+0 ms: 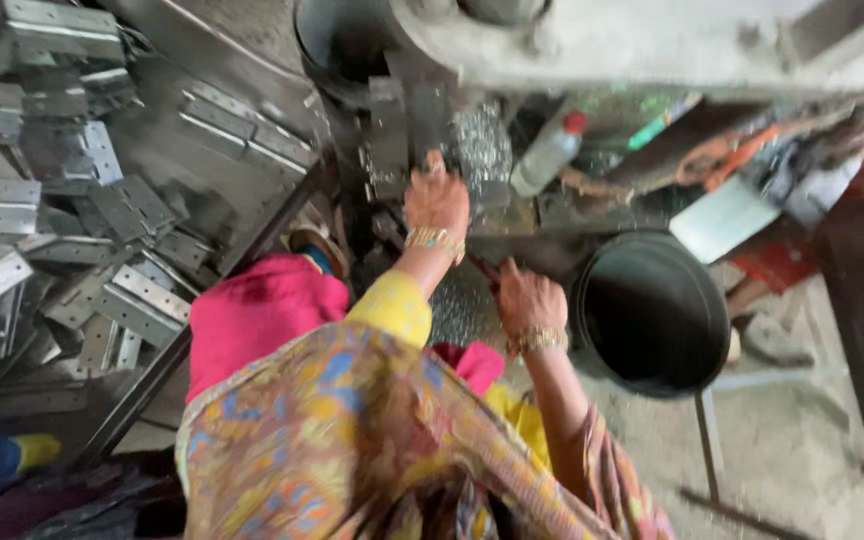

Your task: The person picks up metal hinges from a tray and places them into a machine for processing, then removes the finished pieces and places them into a bucket.

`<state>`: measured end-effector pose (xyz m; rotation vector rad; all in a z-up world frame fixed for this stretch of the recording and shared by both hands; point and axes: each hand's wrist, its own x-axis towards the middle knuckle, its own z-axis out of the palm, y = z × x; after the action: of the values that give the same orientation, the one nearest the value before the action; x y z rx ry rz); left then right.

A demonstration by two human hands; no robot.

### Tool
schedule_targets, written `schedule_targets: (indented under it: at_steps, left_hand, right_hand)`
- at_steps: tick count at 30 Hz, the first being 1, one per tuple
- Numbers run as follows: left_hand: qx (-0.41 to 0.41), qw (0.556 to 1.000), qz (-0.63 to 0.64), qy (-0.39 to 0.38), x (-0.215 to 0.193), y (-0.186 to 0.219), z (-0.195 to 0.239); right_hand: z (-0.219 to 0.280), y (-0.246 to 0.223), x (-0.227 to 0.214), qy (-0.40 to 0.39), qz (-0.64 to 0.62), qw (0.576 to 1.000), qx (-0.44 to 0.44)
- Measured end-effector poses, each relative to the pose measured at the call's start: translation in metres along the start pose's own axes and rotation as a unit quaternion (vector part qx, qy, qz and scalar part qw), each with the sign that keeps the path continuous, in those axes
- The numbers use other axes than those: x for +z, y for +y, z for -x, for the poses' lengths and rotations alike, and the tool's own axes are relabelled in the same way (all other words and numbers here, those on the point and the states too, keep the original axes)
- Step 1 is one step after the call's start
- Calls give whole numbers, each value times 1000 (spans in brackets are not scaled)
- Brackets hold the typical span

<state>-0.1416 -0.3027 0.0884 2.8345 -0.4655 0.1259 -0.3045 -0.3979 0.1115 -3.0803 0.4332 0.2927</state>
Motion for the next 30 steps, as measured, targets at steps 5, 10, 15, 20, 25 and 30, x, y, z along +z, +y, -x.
schedule_targets:
  at_steps: [5, 10, 15, 20, 25, 30]
  left_hand:
    - [100, 990, -67, 71, 0, -45, 38]
    - [89, 973, -203, -67, -15, -32, 14]
    - [61, 988, -139, -40, -15, -22, 4]
    - [77, 991, -105, 15, -3, -31, 17]
    - [66, 985, -156, -15, -9, -26, 14]
    - [70, 990, -119, 28, -17, -36, 18]
  right_hand:
    - [-3, -1, 1, -19, 1, 1000, 19]
    - [-10, 7, 20, 4, 17, 1000, 4]
    - [11, 9, 93, 15, -59, 997, 51]
    - [9, 21, 121, 39, -148, 988, 9]
    - [-2, 23, 115, -60, -86, 991, 80]
    - [-16, 37, 193, 9, -181, 983, 8]
